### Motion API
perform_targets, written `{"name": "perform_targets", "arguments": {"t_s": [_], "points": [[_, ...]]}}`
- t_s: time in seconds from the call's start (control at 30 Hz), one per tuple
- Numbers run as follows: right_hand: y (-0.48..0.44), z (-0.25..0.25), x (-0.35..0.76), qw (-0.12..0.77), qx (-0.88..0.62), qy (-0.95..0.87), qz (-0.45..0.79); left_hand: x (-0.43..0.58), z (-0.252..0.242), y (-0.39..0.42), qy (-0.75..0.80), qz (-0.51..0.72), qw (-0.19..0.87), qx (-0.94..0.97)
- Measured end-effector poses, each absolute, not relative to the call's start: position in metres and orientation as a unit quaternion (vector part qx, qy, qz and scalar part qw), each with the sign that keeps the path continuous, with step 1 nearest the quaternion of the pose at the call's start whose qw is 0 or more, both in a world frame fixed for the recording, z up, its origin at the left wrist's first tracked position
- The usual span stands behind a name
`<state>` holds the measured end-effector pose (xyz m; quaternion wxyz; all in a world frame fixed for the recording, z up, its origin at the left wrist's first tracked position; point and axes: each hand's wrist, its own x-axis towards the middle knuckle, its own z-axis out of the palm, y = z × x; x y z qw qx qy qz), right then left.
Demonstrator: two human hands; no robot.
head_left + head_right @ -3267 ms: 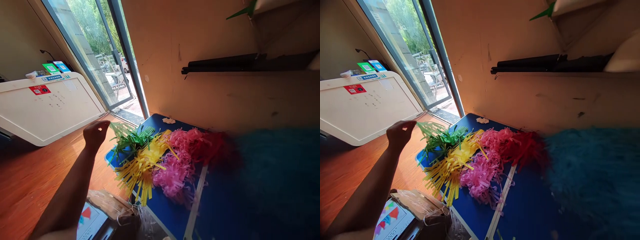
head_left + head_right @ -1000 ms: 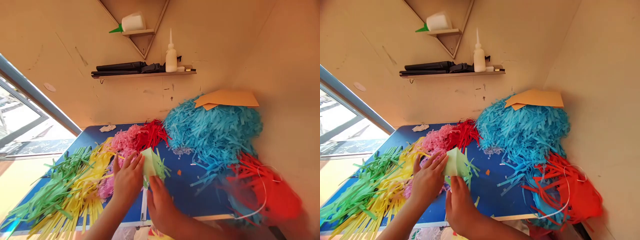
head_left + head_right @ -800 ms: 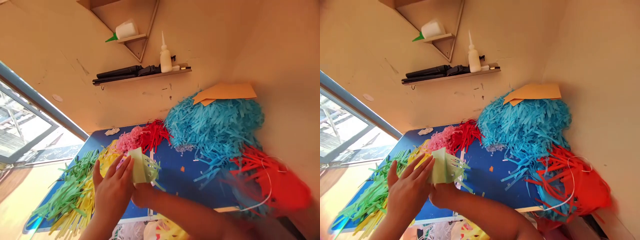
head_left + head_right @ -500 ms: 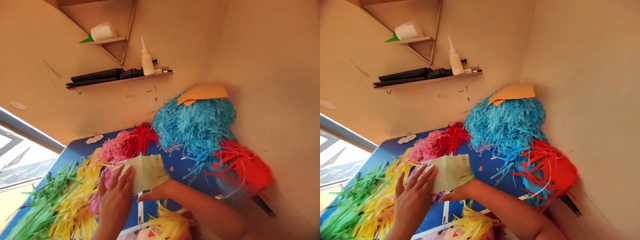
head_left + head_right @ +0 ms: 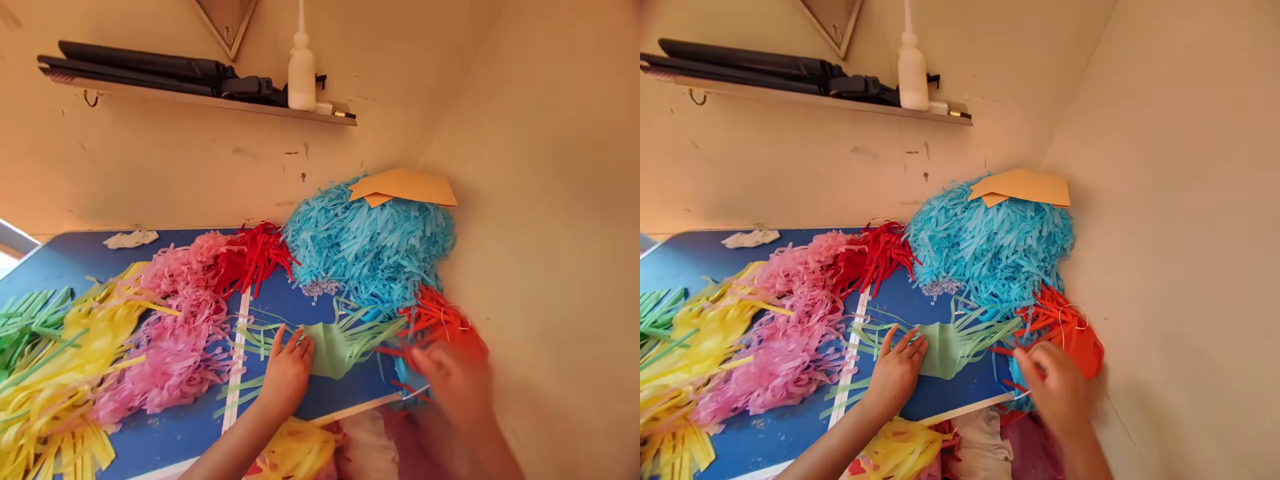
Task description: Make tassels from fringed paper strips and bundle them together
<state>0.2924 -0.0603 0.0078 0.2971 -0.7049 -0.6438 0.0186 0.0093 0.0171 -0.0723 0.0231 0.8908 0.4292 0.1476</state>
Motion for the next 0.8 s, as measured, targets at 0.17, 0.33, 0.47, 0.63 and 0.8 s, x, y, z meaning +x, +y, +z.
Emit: {"name": "perform_targets", "arguments": {"t_s": [0.17, 0.33, 0.47, 0.63, 0.8], "points": [[-0.043, -0.041, 0.186, 0.227, -0.506, -0.832, 0.018, 0.015, -0.077, 0.018, 0.422, 0.143, 0.033, 0.895], [-0.008, -0.089, 0.172, 0.311, -0.494, -0.812, 0.005, -0.011, -0.07, 0.025, 0.459, 0.138, 0.048, 0.876], [-0.008, -0.087, 0.176, 0.327, -0.481, -0.814, 0.01, -0.071, -0.059, 0.042, 0.543, 0.142, -0.009, 0.827], [-0.011, -0.088, 0.162, 0.341, -0.479, -0.809, 0.001, -0.136, -0.032, 0.039, 0.666, 0.125, -0.121, 0.726], [-0.012, -0.095, 0.147, 0.324, -0.476, -0.818, 0.001, -0.088, -0.016, -0.002, 0.474, 0.126, -0.006, 0.871]]}}
